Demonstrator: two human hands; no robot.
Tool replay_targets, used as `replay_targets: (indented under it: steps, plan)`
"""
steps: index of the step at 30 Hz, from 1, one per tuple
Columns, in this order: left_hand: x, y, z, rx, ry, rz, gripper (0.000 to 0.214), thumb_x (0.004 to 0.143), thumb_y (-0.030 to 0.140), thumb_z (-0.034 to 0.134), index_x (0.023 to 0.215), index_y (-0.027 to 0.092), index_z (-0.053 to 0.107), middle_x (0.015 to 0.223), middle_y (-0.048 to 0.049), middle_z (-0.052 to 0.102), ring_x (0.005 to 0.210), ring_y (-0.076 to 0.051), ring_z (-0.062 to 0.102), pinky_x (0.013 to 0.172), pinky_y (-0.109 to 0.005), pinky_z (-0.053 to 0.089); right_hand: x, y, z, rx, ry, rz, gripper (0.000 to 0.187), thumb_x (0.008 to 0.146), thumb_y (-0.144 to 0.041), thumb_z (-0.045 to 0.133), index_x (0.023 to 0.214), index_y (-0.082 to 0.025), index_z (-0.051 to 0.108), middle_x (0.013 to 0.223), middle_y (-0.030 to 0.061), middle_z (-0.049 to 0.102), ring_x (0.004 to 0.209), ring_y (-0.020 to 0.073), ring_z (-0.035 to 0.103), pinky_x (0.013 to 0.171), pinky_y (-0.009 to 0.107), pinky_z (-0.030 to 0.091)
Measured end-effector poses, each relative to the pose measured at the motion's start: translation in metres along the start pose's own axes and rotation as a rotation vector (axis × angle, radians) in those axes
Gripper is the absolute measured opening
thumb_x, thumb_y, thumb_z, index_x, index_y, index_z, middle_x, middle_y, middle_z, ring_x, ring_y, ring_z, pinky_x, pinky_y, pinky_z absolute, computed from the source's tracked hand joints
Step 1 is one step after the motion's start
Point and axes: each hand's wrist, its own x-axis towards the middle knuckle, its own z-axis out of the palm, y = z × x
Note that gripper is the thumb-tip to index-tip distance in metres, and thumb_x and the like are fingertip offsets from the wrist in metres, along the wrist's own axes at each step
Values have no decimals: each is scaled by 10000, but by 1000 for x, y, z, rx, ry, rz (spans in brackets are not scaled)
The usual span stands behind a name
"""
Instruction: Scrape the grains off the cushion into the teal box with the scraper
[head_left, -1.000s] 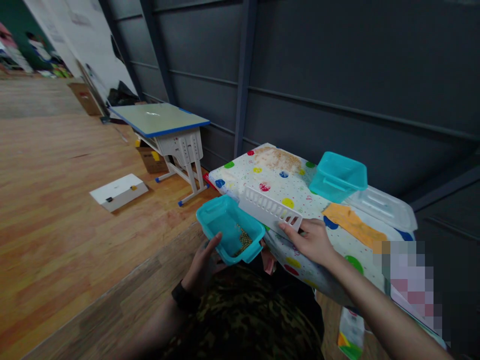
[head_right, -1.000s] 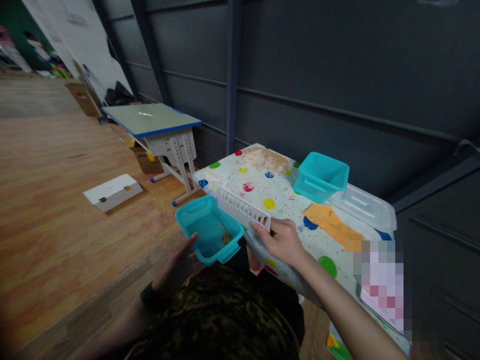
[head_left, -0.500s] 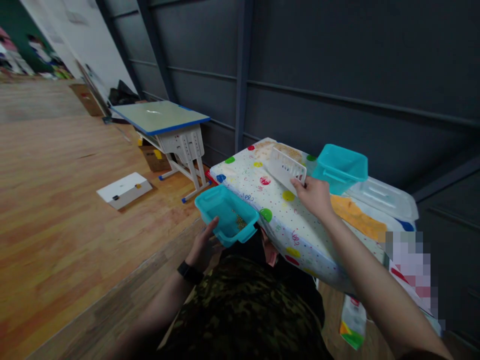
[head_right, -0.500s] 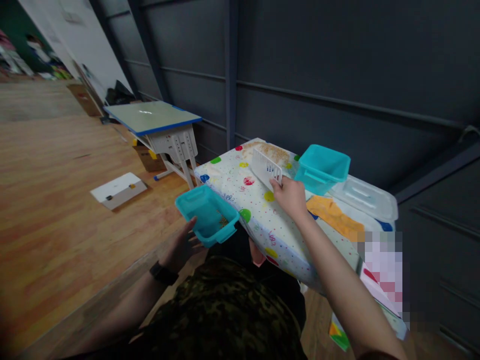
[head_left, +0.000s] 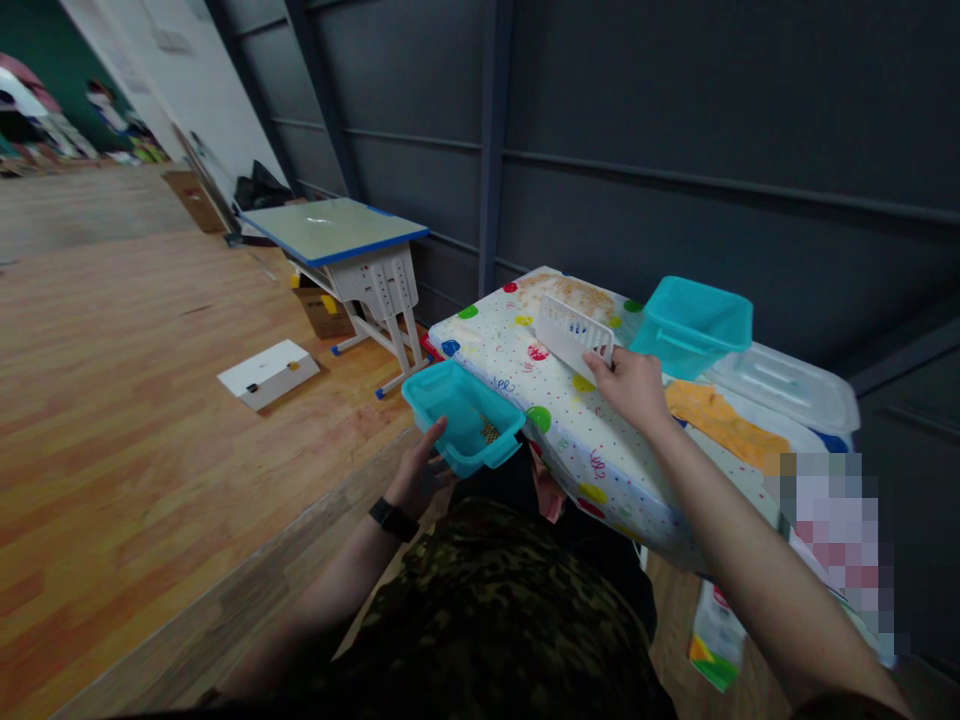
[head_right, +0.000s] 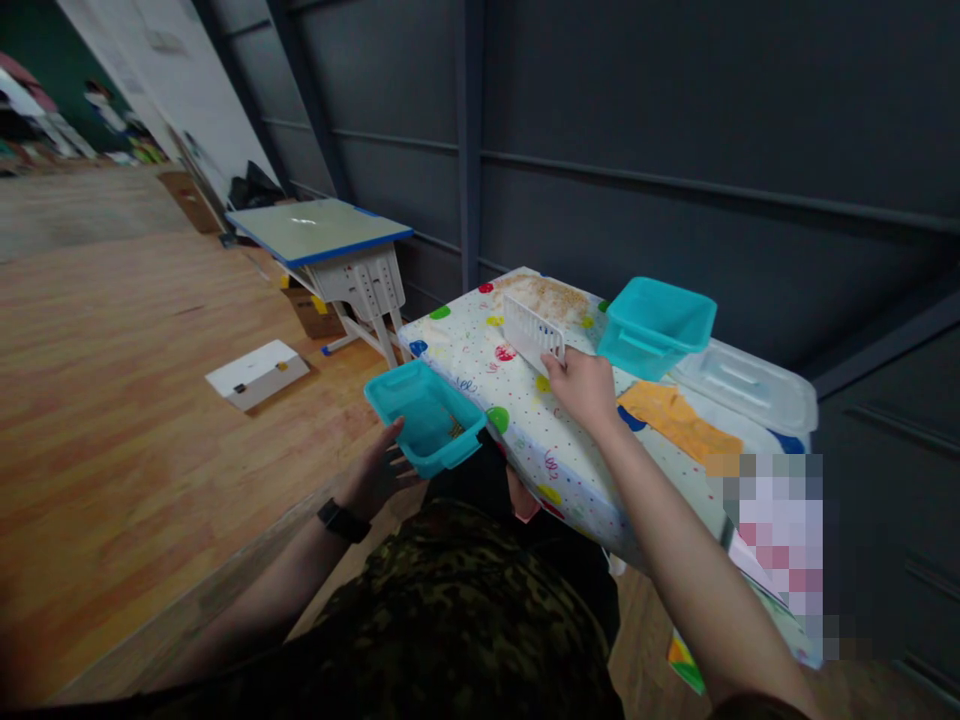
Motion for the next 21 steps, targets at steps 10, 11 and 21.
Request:
replay_targets:
  steps: [10, 11, 21]
  plan:
    - [1, 0, 1, -3, 1, -11, 337, 1136, 395, 700, 1344, 135, 757, 959, -88, 843, 731, -231, 816, 614, -351, 703, -8, 3, -3, 66, -2, 2, 432, 1015, -475, 646, 645, -252, 627, 648, 116, 709, 662, 266, 655, 659, 364, 372]
    - [1, -1, 1, -1, 1, -12, 354, 1136, 396, 698, 1365, 131, 751, 980, -96, 851, 744, -237, 824, 614, -357, 708, -9, 3, -3, 76, -6, -3, 439, 1010, -477, 655, 633, -257, 610, 641, 112, 704, 663, 265, 658, 659, 362, 375]
    - [4, -2, -1, -3, 6, -18, 360, 1138, 389, 690, 1358, 115, 770, 939, -101, 853, 702, -228, 810, 596, -341, 694, -13, 2, 0, 217, 4, -14, 486, 948, -494, 685, 566, -285, 468, 564, 64, 603, 612, 234, 599, 654, 363, 369]
